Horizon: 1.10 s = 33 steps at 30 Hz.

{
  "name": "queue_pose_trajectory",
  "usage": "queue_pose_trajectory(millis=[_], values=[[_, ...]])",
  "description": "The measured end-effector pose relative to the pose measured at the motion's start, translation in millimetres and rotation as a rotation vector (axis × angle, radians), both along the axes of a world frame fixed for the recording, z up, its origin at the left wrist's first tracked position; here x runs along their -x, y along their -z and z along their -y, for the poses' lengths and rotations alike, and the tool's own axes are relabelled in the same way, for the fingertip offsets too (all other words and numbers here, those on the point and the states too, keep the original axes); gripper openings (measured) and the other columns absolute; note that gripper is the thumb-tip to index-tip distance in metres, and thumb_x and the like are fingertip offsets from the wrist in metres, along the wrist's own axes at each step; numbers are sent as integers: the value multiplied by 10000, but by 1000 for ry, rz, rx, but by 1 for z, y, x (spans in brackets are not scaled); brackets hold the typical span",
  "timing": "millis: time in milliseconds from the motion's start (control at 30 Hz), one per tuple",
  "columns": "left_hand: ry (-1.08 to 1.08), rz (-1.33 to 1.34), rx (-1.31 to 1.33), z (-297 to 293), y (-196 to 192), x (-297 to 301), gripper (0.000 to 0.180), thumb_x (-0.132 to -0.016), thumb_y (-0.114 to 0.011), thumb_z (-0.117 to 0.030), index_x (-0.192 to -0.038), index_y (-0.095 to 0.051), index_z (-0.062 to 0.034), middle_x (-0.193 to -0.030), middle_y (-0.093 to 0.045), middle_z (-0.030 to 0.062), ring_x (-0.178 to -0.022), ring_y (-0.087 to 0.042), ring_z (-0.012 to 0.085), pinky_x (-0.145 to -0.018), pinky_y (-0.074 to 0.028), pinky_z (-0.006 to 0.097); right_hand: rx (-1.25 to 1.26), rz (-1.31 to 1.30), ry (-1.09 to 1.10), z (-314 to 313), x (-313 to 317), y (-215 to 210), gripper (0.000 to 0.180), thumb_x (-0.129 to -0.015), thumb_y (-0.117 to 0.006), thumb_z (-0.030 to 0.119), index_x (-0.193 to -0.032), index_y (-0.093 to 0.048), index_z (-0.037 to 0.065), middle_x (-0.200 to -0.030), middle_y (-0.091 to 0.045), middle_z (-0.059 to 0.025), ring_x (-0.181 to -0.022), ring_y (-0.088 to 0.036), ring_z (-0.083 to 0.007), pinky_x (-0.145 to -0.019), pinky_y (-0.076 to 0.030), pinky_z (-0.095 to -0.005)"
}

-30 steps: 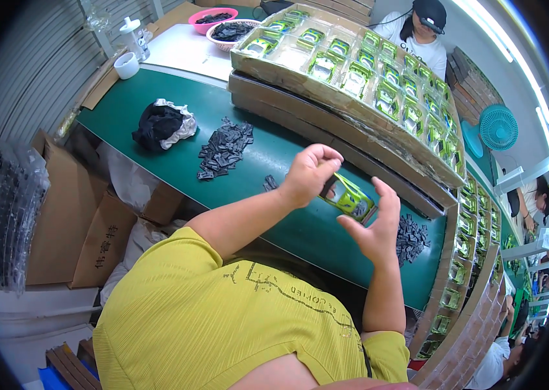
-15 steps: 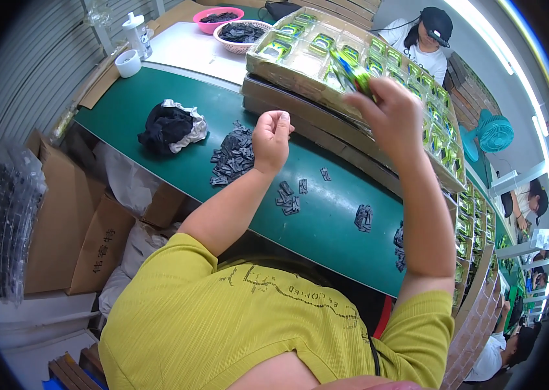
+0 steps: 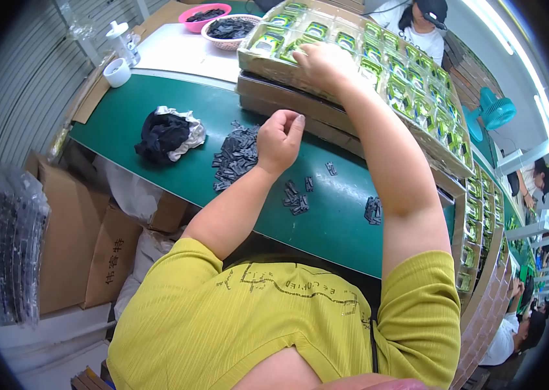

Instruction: The person assembles model cars by taking car bodies from a tray and attaching small black plastic parts onto them by hand.

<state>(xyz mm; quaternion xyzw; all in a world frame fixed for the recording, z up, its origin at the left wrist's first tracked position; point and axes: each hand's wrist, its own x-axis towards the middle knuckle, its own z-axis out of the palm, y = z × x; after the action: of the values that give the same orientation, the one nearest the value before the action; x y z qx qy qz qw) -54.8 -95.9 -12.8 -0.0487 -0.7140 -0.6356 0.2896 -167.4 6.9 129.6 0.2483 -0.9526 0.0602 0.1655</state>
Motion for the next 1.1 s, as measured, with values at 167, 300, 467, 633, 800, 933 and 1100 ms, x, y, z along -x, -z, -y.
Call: queue_pose_trajectory(millis=[167, 300, 467, 633, 800, 933, 1100], values=[[-246, -321, 133, 6, -20, 23, 103, -860, -682, -147, -886, -657, -50, -842, -664, 98, -746, -633, 257, -699, -516, 356, 155, -135, -53, -63, -82, 5, 266, -902, -675, 276, -1005, -711, 33, -1016, -692, -168, -976, -644, -353, -868, -510, -420], [-497, -524, 595, 42, -93, 77, 142, -825, -654, -158, -923, -683, -61, -905, -673, 126, -868, -617, 321, -799, -496, 436, 359, -263, -116, -128, -149, 29, 167, -861, -707, 162, -967, -703, 32, -1005, -694, -149, -977, -645, -341, -872, -505, -413], [-423, 477, 1227, 60, -145, 148, 498, -859, -585, -427, -1172, -708, -61, -1240, -670, 161, -1196, -604, 332, -972, -484, 425, 687, 73, 191, -196, -214, 67, 168, -879, -694, 156, -974, -705, 18, -948, -686, -123, -791, -650, -237, -730, -511, -323], [-354, 664, 1272, 35, -172, 157, 470, -880, -586, -372, -1240, -677, -84, -1304, -643, 129, -1249, -579, 298, -1013, -436, 441, 818, 178, 361, -242, -261, 111, 175, -881, -694, 151, -981, -707, 9, -922, -676, -93, -742, -614, -173, -700, -491, -284], [-431, 685, 1176, 26, -169, 157, 517, -845, -669, -355, -1299, -627, -109, -1338, -624, 112, -1277, -568, 276, -1048, -402, 463, 928, 180, 384, -257, -285, 137, 130, -943, -648, 86, -1009, -693, -16, -919, -648, -45, -754, -644, -98, -700, -503, -231], [-471, 469, 904, 55, -136, 180, 550, -714, -791, -371, -1153, -684, -58, -1170, -703, 156, -1133, -660, 312, -976, -483, 428, 913, 140, 404, -249, -285, 139, 153, -935, -653, 118, -973, -695, -24, -819, -661, -41, -735, -626, -106, -681, -486, -247], [-663, -440, 689, 63, -128, 162, 220, -808, -704, -172, -983, -732, -41, -959, -707, 220, -915, -681, 382, -814, -520, 445, 986, 233, 405, -239, -279, 140, 210, -897, -691, 192, -993, -715, 7, -896, -702, -107, -798, -667, -178, -749, -517, -289]])
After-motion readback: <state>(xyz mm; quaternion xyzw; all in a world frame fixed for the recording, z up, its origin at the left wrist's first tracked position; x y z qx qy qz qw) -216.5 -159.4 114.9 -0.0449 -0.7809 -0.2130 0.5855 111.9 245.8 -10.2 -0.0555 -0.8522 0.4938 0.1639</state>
